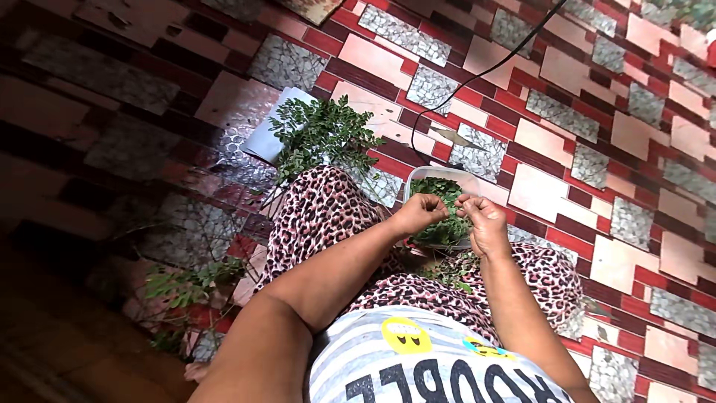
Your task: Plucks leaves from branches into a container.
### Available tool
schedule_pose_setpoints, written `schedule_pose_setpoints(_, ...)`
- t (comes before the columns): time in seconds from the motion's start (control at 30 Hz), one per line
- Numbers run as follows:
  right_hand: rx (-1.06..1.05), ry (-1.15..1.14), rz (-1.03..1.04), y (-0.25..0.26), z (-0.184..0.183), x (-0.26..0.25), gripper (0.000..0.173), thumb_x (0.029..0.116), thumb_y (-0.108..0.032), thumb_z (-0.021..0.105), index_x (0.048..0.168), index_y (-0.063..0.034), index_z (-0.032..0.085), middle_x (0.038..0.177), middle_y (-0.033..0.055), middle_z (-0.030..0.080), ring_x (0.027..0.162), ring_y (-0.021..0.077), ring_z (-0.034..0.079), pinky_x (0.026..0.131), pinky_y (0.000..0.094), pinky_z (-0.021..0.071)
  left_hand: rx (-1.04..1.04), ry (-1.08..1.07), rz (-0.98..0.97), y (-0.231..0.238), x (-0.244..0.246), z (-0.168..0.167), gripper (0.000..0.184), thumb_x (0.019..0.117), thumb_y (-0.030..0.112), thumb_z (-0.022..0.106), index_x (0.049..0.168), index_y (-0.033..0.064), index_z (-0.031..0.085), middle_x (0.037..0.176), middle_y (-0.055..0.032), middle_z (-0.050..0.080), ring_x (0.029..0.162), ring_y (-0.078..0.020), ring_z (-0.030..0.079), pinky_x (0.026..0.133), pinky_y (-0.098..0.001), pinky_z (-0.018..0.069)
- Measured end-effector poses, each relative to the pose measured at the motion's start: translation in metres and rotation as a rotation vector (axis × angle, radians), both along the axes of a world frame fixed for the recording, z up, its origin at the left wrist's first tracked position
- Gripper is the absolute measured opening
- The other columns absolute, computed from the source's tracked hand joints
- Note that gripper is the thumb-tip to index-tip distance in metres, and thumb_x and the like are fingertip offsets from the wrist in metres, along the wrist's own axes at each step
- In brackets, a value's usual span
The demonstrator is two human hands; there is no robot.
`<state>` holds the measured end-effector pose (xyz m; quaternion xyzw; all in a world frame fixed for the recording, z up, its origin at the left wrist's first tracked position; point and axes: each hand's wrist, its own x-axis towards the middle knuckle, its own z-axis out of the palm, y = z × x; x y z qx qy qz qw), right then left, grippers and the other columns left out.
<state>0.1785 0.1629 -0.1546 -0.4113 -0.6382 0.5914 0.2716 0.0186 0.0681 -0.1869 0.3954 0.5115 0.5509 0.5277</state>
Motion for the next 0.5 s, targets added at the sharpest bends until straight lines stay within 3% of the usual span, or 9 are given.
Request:
schedule_pose_setpoints(0.17, 0.044, -0.065, -0.06, 0.011, 0.002, 0.001, 0.009, 0.101, -0.007, 0.06, 0.099, -0.004, 0.068, 0.108, 0.004, 0.071, 0.09, 0.0106, 0.067, 0.081, 0.0291, 0.0571, -0.034, -0.062, 0.04, -0.001, -0.002, 0.001, 0.013, 0.0999, 0.009, 0.062, 0.093, -0.0013, 0.066, 0.077, -0.0016, 0.059, 0.069, -0.006, 0.054, 0.067, -0.0244, 0.0477)
schedule_pose_setpoints(0.2, 0.116, -0.131, -0.037, 0.013, 0.003, 0.002, 0.015, 0.1031, -0.011, 0.058, 0.106, -0.0026, 0.071, 0.112, 0.0046, 0.071, 0.095, 0.01, 0.066, 0.085, 0.0298, 0.055, -0.049, -0.086, 0.056, -0.002, -0.002, 0.002, 0.013, 0.1001, 0.01, 0.062, 0.094, -0.0009, 0.066, 0.076, -0.0008, 0.059, 0.067, -0.0051, 0.053, 0.064, -0.0232, 0.0456)
schedule_pose_setpoints(0.27, 0.321, -0.238, 0.038, 0.013, 0.011, 0.007, 0.028, 0.1066, -0.015, 0.05, 0.118, 0.0014, 0.07, 0.132, 0.012, 0.065, 0.121, 0.0161, 0.061, 0.103, 0.0364, 0.0498, -0.088, -0.14, 0.085, -0.001, -0.002, 0.004, 0.012, 0.1006, 0.011, 0.062, 0.095, 0.0006, 0.065, 0.074, 0.001, 0.057, 0.061, -0.0031, 0.048, 0.057, -0.0202, 0.0407)
schedule_pose_setpoints(0.3, 0.434, -0.231, 0.048, 0.012, 0.015, 0.008, 0.029, 0.1062, -0.014, 0.049, 0.117, 0.0034, 0.07, 0.135, 0.0151, 0.062, 0.125, 0.0186, 0.059, 0.105, 0.0368, 0.0493, -0.105, -0.169, 0.093, -0.001, -0.003, 0.004, 0.012, 0.101, 0.01, 0.062, 0.095, 0.0009, 0.065, 0.074, 0.0011, 0.056, 0.059, -0.0029, 0.047, 0.055, -0.0194, 0.0392)
schedule_pose_setpoints(0.4, 0.612, -0.002, 0.062, 0.001, 0.024, 0.009, 0.011, 0.0988, -0.008, 0.061, 0.095, 0.0007, 0.067, 0.116, 0.0088, 0.067, 0.099, 0.0089, 0.065, 0.083, 0.0246, 0.0565, -0.126, -0.224, 0.108, -0.001, -0.004, 0.003, 0.011, 0.1017, 0.01, 0.061, 0.095, 0.0016, 0.064, 0.072, 0.0013, 0.055, 0.057, -0.003, 0.046, 0.052, -0.0187, 0.0377)
schedule_pose_setpoints(0.5, 0.469, 0.021, 0.262, -0.011, 0.031, 0.009, 0.007, 0.0959, -0.004, 0.063, 0.1, -0.0008, 0.068, 0.107, 0.0046, 0.071, 0.086, 0.0075, 0.068, 0.076, 0.0262, 0.0597, -0.13, -0.24, 0.113, 0.0, -0.003, 0.003, 0.011, 0.1021, 0.01, 0.06, 0.095, 0.0019, 0.063, 0.072, 0.0018, 0.055, 0.056, -0.0029, 0.045, 0.052, -0.0184, 0.0369)
